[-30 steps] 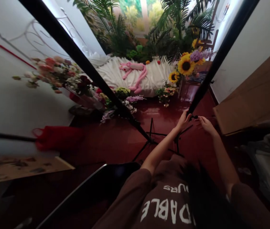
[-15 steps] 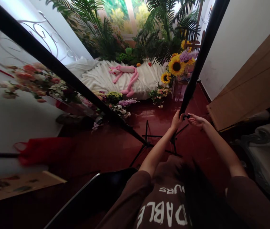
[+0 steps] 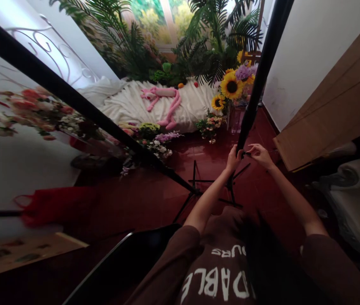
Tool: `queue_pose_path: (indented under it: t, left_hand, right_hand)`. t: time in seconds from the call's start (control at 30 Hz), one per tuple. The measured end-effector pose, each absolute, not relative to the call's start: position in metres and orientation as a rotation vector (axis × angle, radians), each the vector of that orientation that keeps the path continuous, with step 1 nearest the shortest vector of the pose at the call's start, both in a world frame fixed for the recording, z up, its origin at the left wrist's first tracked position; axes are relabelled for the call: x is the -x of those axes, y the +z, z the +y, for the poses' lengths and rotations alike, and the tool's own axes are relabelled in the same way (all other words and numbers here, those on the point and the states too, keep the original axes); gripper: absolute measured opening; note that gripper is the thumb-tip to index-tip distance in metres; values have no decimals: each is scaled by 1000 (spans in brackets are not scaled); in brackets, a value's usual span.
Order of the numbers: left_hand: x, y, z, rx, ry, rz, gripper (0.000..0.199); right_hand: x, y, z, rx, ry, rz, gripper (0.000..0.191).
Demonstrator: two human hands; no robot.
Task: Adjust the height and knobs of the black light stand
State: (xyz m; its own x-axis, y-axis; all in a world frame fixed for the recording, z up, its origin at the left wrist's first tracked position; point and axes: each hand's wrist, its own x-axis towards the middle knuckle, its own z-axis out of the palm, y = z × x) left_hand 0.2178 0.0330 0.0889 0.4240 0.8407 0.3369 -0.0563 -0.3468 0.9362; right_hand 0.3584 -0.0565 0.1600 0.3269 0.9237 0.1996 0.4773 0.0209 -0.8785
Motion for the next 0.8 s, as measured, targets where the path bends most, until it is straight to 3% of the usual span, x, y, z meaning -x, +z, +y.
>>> queue_pose_path:
  t: [0.07,0.2,0.3,0.53,0.8]
  left_hand:
    - [-218,88,34,-1662,1111,693,34]
    - [-219,85,34,-1664,1092,699,39]
    - [-220,84,34,-1660,1096,716,41]
    - [-218,85,34,-1692,1065,720,39]
    - [-213,78,39,-1784,1021,626,44]
  right_hand:
    - [-357,173,-56,1596,465,-1360,43]
    - [-344,223,-48,1451,159,-1413,84]
    - [-326,262,-26,1334,-44,-1497,97]
    - [-307,284,32,1393,-179,-1458,61]
    - [-302,223,23,1422,-120,-1334,54]
